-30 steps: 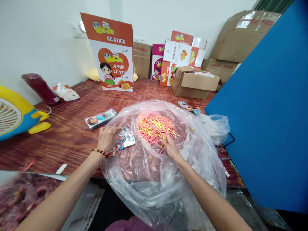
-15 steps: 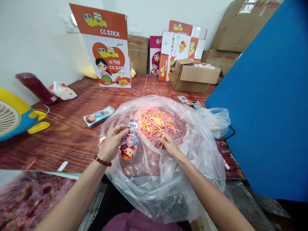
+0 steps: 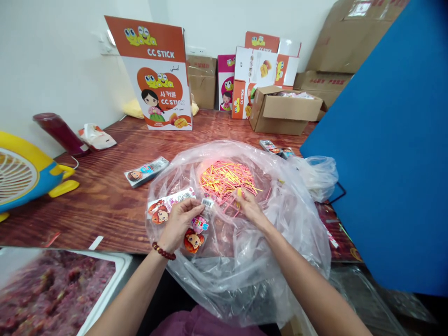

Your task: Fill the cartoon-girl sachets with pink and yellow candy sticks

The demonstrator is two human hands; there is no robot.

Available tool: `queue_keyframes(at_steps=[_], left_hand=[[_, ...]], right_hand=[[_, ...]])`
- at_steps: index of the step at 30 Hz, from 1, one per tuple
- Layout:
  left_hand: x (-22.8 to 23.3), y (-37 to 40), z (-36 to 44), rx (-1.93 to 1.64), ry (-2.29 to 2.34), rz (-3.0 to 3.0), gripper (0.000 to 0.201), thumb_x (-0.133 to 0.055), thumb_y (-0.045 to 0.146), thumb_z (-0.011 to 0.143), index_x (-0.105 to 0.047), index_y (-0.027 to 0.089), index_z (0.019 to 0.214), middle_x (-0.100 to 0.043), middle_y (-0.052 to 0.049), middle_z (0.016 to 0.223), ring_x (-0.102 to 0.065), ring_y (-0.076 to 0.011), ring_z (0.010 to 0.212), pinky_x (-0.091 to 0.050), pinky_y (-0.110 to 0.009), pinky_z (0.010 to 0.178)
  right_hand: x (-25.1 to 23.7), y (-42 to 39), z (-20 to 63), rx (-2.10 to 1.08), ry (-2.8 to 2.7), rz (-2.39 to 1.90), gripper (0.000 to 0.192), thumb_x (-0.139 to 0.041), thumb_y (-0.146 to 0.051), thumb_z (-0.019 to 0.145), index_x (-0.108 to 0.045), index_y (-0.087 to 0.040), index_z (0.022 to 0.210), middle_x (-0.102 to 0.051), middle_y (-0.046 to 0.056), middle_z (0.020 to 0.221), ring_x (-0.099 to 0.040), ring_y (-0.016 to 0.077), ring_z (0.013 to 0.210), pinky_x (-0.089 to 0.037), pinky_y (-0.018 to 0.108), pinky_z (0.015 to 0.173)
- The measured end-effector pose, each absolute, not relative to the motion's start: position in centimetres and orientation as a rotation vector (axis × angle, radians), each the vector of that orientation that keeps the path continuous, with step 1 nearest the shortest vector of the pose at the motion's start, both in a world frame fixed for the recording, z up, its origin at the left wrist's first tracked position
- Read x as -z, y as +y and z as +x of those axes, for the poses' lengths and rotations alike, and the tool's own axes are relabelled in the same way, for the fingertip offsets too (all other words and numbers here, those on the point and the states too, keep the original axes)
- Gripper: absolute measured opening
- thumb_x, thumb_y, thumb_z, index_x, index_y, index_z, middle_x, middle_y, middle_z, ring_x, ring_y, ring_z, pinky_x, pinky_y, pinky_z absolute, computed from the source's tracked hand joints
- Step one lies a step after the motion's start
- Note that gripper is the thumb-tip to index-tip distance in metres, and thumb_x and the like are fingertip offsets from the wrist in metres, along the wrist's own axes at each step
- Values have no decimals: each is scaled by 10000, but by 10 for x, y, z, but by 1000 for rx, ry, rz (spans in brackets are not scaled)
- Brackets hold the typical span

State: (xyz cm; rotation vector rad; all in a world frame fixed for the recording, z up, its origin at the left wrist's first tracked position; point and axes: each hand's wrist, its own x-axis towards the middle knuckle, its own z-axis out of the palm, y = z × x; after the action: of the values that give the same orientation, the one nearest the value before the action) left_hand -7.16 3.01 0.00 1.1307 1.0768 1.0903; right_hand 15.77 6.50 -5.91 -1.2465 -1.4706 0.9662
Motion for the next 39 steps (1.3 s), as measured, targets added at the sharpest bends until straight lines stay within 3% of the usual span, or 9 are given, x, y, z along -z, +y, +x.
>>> queue_keyframes(at_steps=[6,10,14,17,21,25,27,30,39], left_hand=[[3,37,-74,-1084,1145,1520,205,-669,353,770,-657,168,683,-622,8,648,-536,-133,608,-403,-244,596],[-4,64,-103,-1119,1348,1807,163,-624,338,814,-676,187,842,-657,3,675,-573,-156,624,-405,-254,599],[-2,93,-127,-847,1565,2192,137,-564,263,854,-680,196,824,-688,-32,700,-630,-199,687,-394,-277,616],[8,105,-134,-649,1682,2336,221,-520,250,893,-718,191,815,-710,-81,771,-650,-234,752,-409,-300,649],[15,109,-141,-637,1748,2392,257,-523,283,906,-753,199,829,-703,-98,851,-637,-237,826,-437,-308,715],[-2,104,-145,-930,1751,2281,221,-548,295,882,-750,205,869,-693,-86,867,-608,-241,882,-448,-321,760],[-14,97,-139,-1068,1560,2025,201,-569,314,857,-723,186,839,-687,-67,824,-605,-211,794,-452,-300,704],[-28,77,-118,-1017,1203,1640,218,-648,384,789,-671,169,810,-629,-13,703,-545,-148,626,-412,-248,583],[-26,32,-74,-876,973,1525,275,-650,391,812,-566,150,710,-502,36,644,-422,-94,594,-336,-219,572]], right_hand=[[34,67,167,-867,-1678,-1375,241,-472,-398,903,-486,-218,745,-585,-19,697,-524,141,653,-389,264,652],[32,59,162,-864,-1595,-1245,242,-470,-409,917,-508,-217,775,-587,-9,723,-539,150,684,-410,271,676],[47,54,151,-951,-1522,-1169,232,-486,-441,911,-544,-222,862,-601,-1,779,-553,158,717,-429,278,691],[65,51,145,-974,-1565,-1257,249,-511,-450,892,-529,-218,806,-588,-1,757,-540,163,698,-417,286,670],[71,53,145,-1043,-1505,-1227,288,-513,-487,897,-531,-219,794,-598,5,762,-551,167,712,-417,292,676],[47,57,142,-1064,-1371,-1128,290,-567,-501,871,-525,-225,791,-576,-5,757,-530,149,685,-426,275,666],[27,59,136,-1074,-1383,-1119,300,-572,-497,868,-525,-219,765,-552,-9,708,-507,144,651,-420,272,649],[-3,58,124,-1054,-1460,-1059,259,-540,-452,885,-529,-212,788,-550,-1,736,-512,146,683,-416,274,668],[-38,38,118,-785,-2052,-1051,178,-446,-260,942,-415,-214,773,-484,-12,734,-436,137,678,-324,260,648]])
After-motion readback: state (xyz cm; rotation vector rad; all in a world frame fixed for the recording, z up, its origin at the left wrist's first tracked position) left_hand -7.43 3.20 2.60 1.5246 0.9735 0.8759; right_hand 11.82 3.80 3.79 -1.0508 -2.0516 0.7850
